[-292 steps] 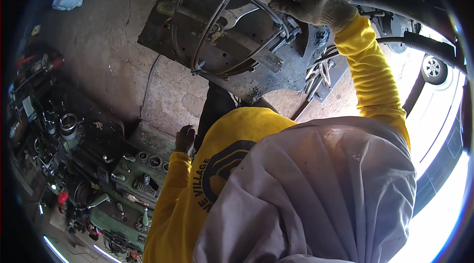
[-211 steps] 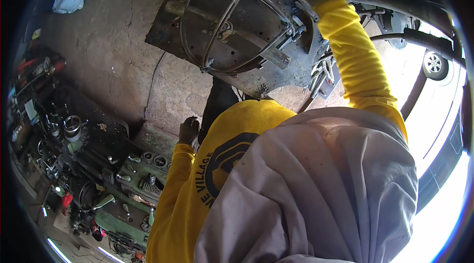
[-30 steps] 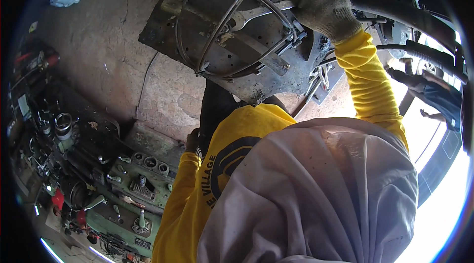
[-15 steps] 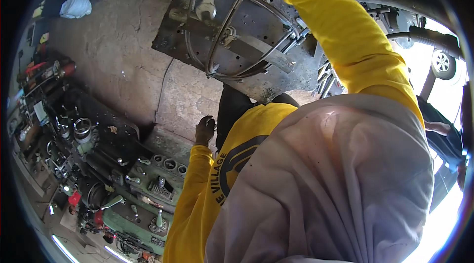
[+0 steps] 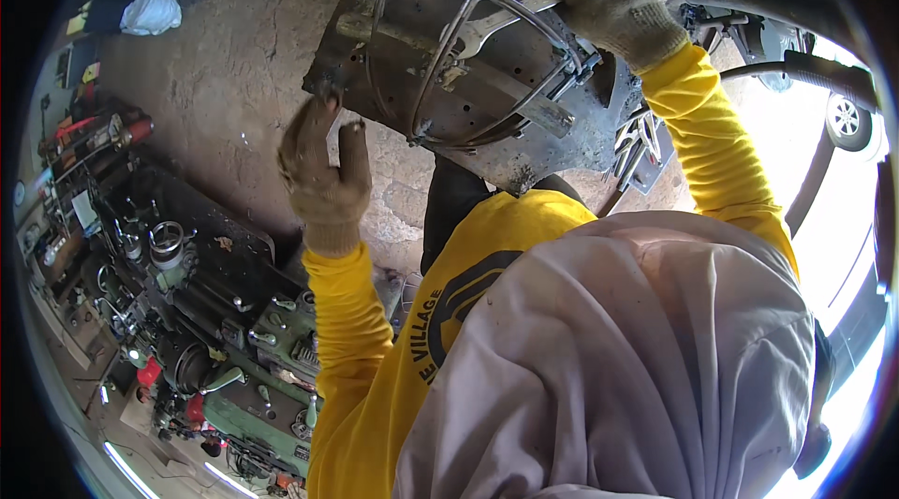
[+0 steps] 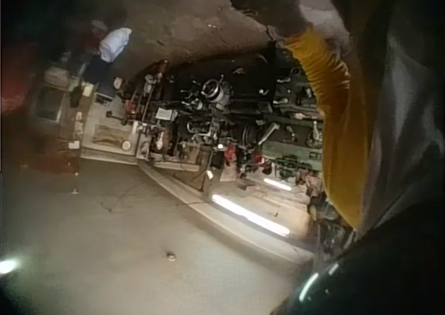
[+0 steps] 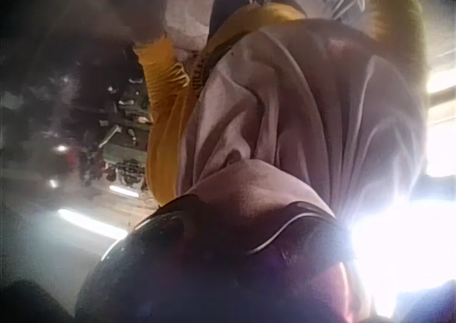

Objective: The person assembles a metal component by placing and tightening bolts into a metal frame using a wrench.

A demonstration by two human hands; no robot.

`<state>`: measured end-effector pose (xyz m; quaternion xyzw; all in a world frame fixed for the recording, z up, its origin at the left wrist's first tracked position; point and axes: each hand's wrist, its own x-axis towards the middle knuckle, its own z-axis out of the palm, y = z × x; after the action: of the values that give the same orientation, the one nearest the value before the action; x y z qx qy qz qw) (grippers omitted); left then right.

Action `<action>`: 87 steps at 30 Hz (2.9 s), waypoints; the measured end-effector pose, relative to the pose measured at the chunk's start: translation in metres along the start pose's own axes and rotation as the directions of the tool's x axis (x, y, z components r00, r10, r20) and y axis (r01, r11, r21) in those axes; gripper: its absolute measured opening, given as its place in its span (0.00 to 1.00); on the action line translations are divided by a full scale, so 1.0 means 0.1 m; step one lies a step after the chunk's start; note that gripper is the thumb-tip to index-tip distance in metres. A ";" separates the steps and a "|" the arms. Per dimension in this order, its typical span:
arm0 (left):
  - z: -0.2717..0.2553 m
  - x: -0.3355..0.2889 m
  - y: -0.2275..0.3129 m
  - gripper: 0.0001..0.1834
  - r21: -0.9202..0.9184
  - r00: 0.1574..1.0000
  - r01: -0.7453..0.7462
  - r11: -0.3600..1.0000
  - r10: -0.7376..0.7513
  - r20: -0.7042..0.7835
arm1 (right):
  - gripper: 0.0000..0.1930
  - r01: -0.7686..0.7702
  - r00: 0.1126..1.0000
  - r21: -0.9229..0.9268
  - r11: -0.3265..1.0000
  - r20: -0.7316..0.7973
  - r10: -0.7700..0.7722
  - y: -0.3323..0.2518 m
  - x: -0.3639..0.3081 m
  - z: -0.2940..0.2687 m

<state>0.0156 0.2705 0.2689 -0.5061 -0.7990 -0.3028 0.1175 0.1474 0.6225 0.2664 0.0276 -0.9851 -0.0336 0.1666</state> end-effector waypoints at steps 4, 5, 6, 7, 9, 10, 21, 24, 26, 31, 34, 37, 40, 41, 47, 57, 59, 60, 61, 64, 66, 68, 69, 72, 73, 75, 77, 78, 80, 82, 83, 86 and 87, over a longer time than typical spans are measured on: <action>0.05 0.52 0.04 0.19 0.099 0.973 -0.217 0.971 0.207 0.101 | 0.16 -0.031 0.998 0.033 0.999 0.054 0.029 -0.09 -0.06 -0.09; 0.08 0.59 0.05 0.20 -0.004 0.967 -0.231 0.973 0.230 0.106 | 0.16 -0.050 0.996 0.047 0.998 0.077 0.046 -0.11 -0.08 -0.11; 0.09 0.64 0.10 0.20 -0.005 0.967 -0.230 0.973 0.229 0.107 | 0.16 -0.070 0.993 0.059 0.996 0.102 0.063 -0.13 -0.11 -0.11; 0.12 0.68 0.16 0.20 0.026 0.959 -0.249 0.968 0.243 0.145 | 0.16 -0.070 0.993 0.060 0.996 0.104 0.064 -0.15 -0.12 -0.13; 0.17 0.69 0.21 0.21 0.056 0.950 -0.268 0.962 0.254 0.182 | 0.16 -0.119 0.973 -0.012 0.993 0.199 0.119 -0.17 -0.12 -0.18; 0.19 0.68 0.21 0.21 0.101 0.945 -0.273 0.957 0.248 0.212 | 0.16 -0.116 0.973 -0.012 0.993 0.199 0.116 -0.16 -0.12 -0.19; 0.33 0.56 0.14 0.29 0.103 0.944 -0.223 0.969 0.189 0.270 | 0.16 -0.068 0.939 0.055 0.996 0.340 0.045 -0.18 0.01 -0.04; 0.34 0.53 0.12 0.28 0.088 0.946 -0.212 0.973 0.181 0.269 | 0.15 0.036 0.966 0.138 0.990 0.248 -0.069 -0.04 0.17 0.08; 0.36 0.54 0.16 0.25 0.097 0.956 -0.195 0.976 0.167 0.243 | 0.14 0.156 0.970 0.030 0.987 0.182 -0.159 0.10 0.37 0.31; 0.42 0.54 0.10 0.23 0.021 0.959 -0.228 0.973 0.221 0.180 | 0.10 0.361 0.919 -0.189 0.913 0.236 -0.314 0.29 1.18 0.58; 0.41 0.53 0.13 0.23 0.031 0.962 -0.215 0.976 0.206 0.181 | 0.09 0.369 0.890 -0.335 0.867 0.396 -0.226 0.36 1.21 0.61; 0.40 0.58 0.16 0.24 0.032 0.963 -0.217 0.976 0.209 0.169 | 0.12 0.068 0.984 -0.065 0.996 0.170 -0.056 0.38 0.85 0.32; 0.39 0.51 0.13 0.25 0.015 0.967 -0.174 0.985 0.168 0.192 | 0.19 -0.237 0.846 -0.043 0.971 0.481 0.228 0.36 0.67 0.15; 0.41 0.49 0.11 0.25 -0.021 0.969 -0.146 0.989 0.147 0.197 | 0.22 -0.286 0.838 -0.043 0.957 0.472 0.272 0.38 0.59 0.20; 0.45 0.51 0.02 0.23 -0.175 0.978 -0.132 0.976 0.157 0.140 | 0.26 -0.433 0.721 -0.050 0.900 0.580 0.379 0.50 0.58 0.31; 0.62 0.60 0.33 0.17 0.107 0.998 -0.046 0.993 0.049 -0.026 | 0.39 0.062 0.998 0.701 0.710 -0.052 -0.036 -0.02 0.30 0.50; 0.69 0.47 0.24 0.15 0.430 0.985 -0.174 0.886 0.165 0.059 | 0.43 -0.058 0.980 0.873 0.484 0.143 -0.140 -0.19 0.34 0.44; 0.71 0.44 0.22 0.15 0.441 0.985 -0.169 0.882 0.161 0.055 | 0.38 -0.320 0.902 0.888 0.329 0.392 -0.181 -0.24 0.36 0.34; 0.74 0.42 0.22 0.14 0.352 0.997 -0.078 0.933 0.078 0.013 | 0.38 -0.310 0.903 0.892 0.330 0.384 -0.190 -0.27 0.39 0.32; 0.72 0.50 0.32 0.13 0.199 0.998 0.069 0.977 -0.070 -0.004 | 0.35 -0.247 0.899 0.887 0.391 0.360 -0.249 -0.35 0.45 0.35; 0.71 0.57 0.44 0.13 0.147 0.992 0.125 0.981 -0.128 0.013 | 0.33 -0.207 0.897 0.885 0.418 0.342 -0.281 -0.40 0.48 0.45; 0.73 0.61 0.52 0.13 -0.129 0.907 0.420 0.899 -0.420 0.024 | 0.27 -0.172 0.921 0.935 0.310 0.264 -0.285 -0.47 0.46 0.65; 0.76 0.58 0.47 0.13 -0.122 0.904 0.425 0.897 -0.427 0.016 | 0.24 -0.156 0.932 0.956 0.249 0.226 -0.285 -0.49 0.47 0.67; 0.86 0.50 0.31 0.11 0.354 0.991 -0.016 0.935 0.063 -0.121 | 0.16 -0.258 0.896 0.930 0.264 0.332 -0.294 -0.49 0.49 0.55; 0.86 0.50 0.31 0.10 0.355 0.991 -0.038 0.934 0.080 -0.104 | 0.16 -0.249 0.896 0.932 0.264 0.325 -0.301 -0.48 0.49 0.57; 0.86 0.50 0.32 0.09 0.363 0.991 -0.057 0.930 0.096 -0.091 | 0.14 -0.036 0.947 0.968 0.247 0.112 -0.300 -0.48 0.47 0.66; 0.87 0.51 0.36 0.10 0.384 0.983 -0.059 0.922 0.120 -0.137 | 0.14 0.032 0.930 0.947 0.320 0.089 -0.357 -0.44 0.49 0.73; 0.88 0.49 0.35 0.10 0.396 0.983 -0.053 0.917 0.117 -0.140 | 0.13 0.097 0.910 0.918 0.385 0.074 -0.408 -0.43 0.50 0.77; 0.88 0.45 0.33 0.12 0.394 0.987 -0.047 0.918 0.104 -0.125 | 0.15 0.282 0.923 0.792 0.542 -0.069 -0.380 -0.35 0.48 0.82; 0.85 0.42 0.42 0.12 0.400 0.994 0.019 0.917 0.026 -0.108 | 0.18 0.302 0.918 0.750 0.589 -0.062 -0.392 -0.33 0.58 0.62; 0.84 0.40 0.44 0.13 0.380 0.995 0.078 0.921 -0.049 -0.087 | 0.18 0.334 0.907 0.751 0.570 -0.090 -0.412 -0.37 0.60 0.49; 0.81 0.45 0.43 0.13 0.326 0.989 0.068 0.943 -0.020 -0.150 | 0.16 0.306 0.919 0.742 0.596 -0.066 -0.389 -0.41 0.61 0.34; 0.82 0.48 0.46 0.11 0.279 0.987 0.091 0.956 -0.050 -0.153 | 0.15 0.262 0.922 0.777 0.573 -0.027 -0.385 -0.44 0.60 0.41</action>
<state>0.0439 0.3696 0.2448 -0.4317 -0.8412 -0.2244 0.2359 0.0795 0.5768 0.2438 0.2731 -0.8919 0.3557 0.0579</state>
